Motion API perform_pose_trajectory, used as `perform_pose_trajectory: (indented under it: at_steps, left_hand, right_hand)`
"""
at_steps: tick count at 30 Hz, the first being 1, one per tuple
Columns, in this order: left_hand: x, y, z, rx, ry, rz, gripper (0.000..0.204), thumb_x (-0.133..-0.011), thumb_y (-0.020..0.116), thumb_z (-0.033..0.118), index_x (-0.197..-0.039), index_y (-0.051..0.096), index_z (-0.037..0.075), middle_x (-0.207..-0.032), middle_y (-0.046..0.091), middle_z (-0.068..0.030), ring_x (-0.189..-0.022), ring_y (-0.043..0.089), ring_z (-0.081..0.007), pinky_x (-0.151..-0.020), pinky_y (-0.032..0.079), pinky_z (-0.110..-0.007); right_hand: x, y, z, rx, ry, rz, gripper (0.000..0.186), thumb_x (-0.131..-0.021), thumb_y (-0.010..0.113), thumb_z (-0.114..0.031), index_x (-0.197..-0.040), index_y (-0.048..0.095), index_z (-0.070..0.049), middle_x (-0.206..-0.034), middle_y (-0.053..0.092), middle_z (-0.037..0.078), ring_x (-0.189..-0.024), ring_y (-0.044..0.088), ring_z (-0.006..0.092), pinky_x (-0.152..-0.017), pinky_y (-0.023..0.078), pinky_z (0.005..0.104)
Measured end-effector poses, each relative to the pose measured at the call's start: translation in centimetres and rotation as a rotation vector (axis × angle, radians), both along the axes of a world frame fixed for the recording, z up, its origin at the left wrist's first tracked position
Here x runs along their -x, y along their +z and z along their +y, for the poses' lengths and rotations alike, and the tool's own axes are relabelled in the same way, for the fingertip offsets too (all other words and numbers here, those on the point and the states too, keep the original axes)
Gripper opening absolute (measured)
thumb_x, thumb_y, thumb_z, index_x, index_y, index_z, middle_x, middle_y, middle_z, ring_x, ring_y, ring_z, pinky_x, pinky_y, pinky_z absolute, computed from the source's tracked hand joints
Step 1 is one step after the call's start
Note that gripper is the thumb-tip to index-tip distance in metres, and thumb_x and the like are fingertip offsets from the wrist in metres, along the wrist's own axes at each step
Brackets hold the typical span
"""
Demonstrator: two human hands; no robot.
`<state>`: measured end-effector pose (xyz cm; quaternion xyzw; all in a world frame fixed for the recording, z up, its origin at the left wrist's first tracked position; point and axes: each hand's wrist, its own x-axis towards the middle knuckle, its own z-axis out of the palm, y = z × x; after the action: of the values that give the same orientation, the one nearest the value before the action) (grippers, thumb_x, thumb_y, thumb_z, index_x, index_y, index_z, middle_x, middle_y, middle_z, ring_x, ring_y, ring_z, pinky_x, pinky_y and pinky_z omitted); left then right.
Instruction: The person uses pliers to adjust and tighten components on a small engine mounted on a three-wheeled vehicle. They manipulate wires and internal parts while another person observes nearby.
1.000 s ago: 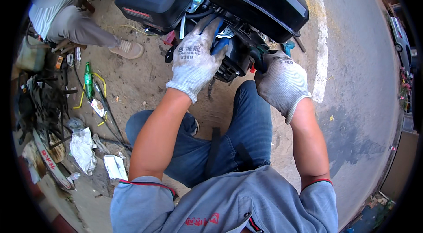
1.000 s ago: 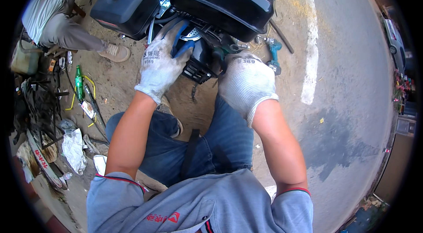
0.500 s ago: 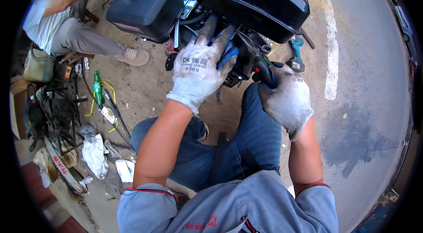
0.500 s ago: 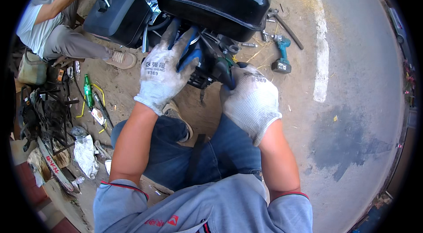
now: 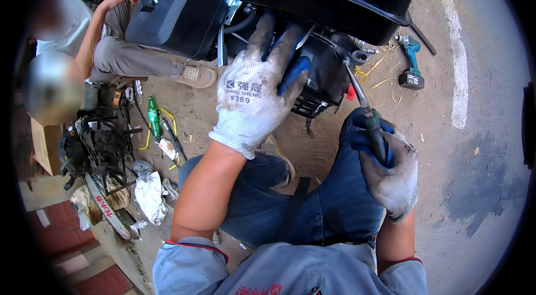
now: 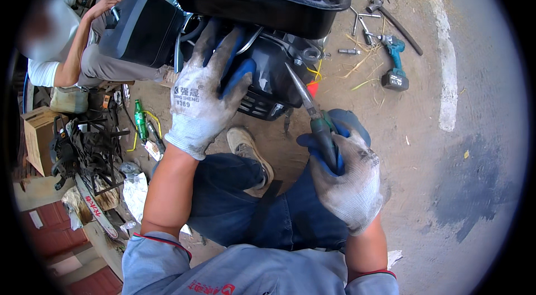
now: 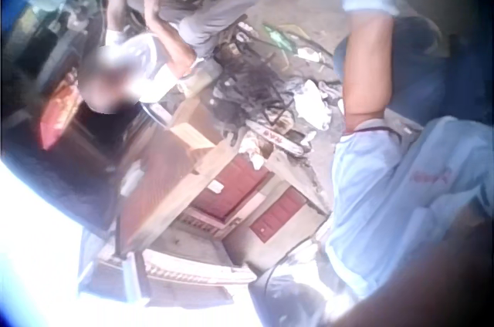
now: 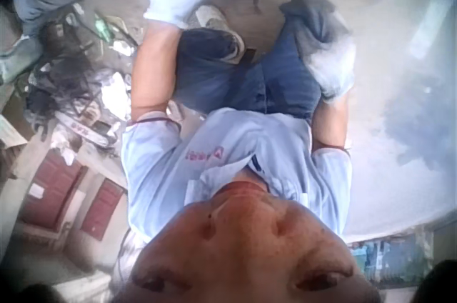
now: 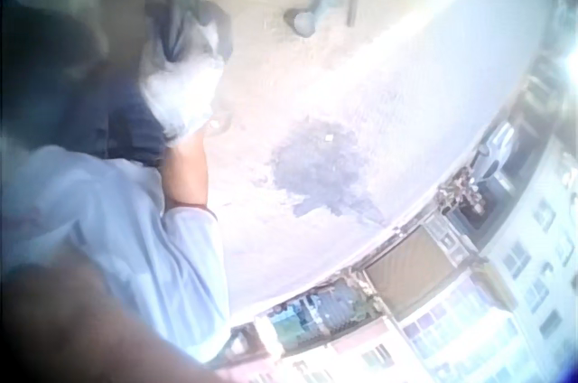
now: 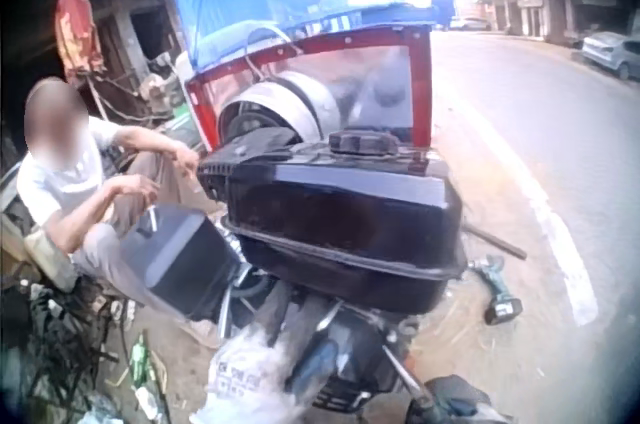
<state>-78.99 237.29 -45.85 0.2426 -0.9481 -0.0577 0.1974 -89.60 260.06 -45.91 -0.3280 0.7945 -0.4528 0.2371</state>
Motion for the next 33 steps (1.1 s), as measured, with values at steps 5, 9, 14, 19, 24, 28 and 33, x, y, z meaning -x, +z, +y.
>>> perform_pose_trajectory:
  at_steps: [5, 9, 14, 19, 24, 28, 33]
  left_hand:
    - [0.1, -0.3, -0.3, 0.083, -0.059, -0.055, 0.061, -0.085, 0.076, 0.032, -0.142, 0.06, 0.02, -0.15, 0.049, -0.0219, -0.114, 0.066, -0.0402, -0.095, 0.055, -0.048]
    - [0.4, -0.5, -0.5, 0.145, -0.047, -0.078, 0.061, -0.085, 0.076, 0.032, -0.142, 0.059, 0.019, -0.15, 0.048, -0.0253, -0.12, 0.063, -0.0437, -0.095, 0.055, -0.049]
    - [0.3, -0.8, -0.7, 0.13, -0.061, -0.034, 0.061, -0.087, 0.076, 0.031, -0.143, 0.059, 0.016, -0.149, 0.048, -0.0283, -0.123, 0.061, -0.0467, -0.096, 0.054, -0.05]
    - [-0.3, -0.6, -1.5, 0.024, -0.15, 0.046, 0.062, -0.087, 0.076, 0.029, -0.144, 0.058, 0.012, -0.148, 0.049, -0.0298, -0.127, 0.06, -0.0452, -0.099, 0.053, -0.049]
    - [-0.8, -0.4, -2.1, -0.116, -0.134, 0.182, 0.057, -0.09, 0.073, 0.021, -0.142, 0.058, 0.004, -0.141, 0.057, -0.0275, -0.126, 0.062, -0.0408, -0.102, 0.051, -0.044]
    - [-0.7, -0.4, -2.0, -0.067, -0.114, 0.217, 0.051, -0.092, 0.069, 0.012, -0.141, 0.057, 0.003, -0.134, 0.063, -0.0251, -0.119, 0.066, -0.0382, -0.099, 0.053, -0.042]
    - [-0.5, 1.9, -1.8, 0.088, -0.102, 0.178, 0.048, -0.09, 0.071, 0.01, -0.137, 0.061, 0.008, -0.128, 0.065, -0.0213, -0.109, 0.069, -0.0381, -0.092, 0.057, -0.043]
  right_hand:
    - [-0.2, -2.3, 0.9, 0.075, 0.025, -0.006, 0.03, -0.077, 0.07, -0.002, -0.106, 0.077, -0.006, -0.113, 0.069, 0.022, -0.1, 0.071, 0.0382, -0.089, 0.055, 0.0419]
    - [-0.8, -4.1, 1.2, 0.133, 0.024, -0.122, 0.031, -0.077, 0.071, -0.003, -0.107, 0.076, -0.006, -0.114, 0.069, 0.022, -0.099, 0.071, 0.0387, -0.088, 0.056, 0.042]
    - [-1.2, -4.8, 1.7, 0.137, 0.004, -0.097, 0.033, -0.076, 0.071, -0.002, -0.108, 0.076, -0.007, -0.116, 0.068, 0.024, -0.101, 0.07, 0.0402, -0.088, 0.056, 0.0417]
    - [-1.3, -5.2, 1.8, 0.162, -0.006, -0.174, 0.034, -0.075, 0.071, -0.001, -0.108, 0.076, -0.007, -0.113, 0.07, 0.023, -0.104, 0.069, 0.0403, -0.09, 0.055, 0.0424]
    - [-1.3, -5.3, 1.7, 0.153, 0.052, -0.212, 0.036, -0.075, 0.069, 0.0, -0.109, 0.076, -0.007, -0.111, 0.071, 0.021, -0.108, 0.067, 0.0399, -0.093, 0.054, 0.0431]
    - [-1.2, -4.8, 1.3, 0.143, 0.09, -0.215, 0.035, -0.076, 0.068, -0.001, -0.109, 0.077, -0.009, -0.11, 0.072, 0.02, -0.108, 0.067, 0.0394, -0.094, 0.054, 0.0428]
    - [-1.0, -3.6, 0.5, 0.124, 0.149, -0.167, 0.033, -0.077, 0.068, -0.003, -0.108, 0.077, -0.009, -0.111, 0.072, 0.019, -0.107, 0.067, 0.0386, -0.094, 0.054, 0.0426]
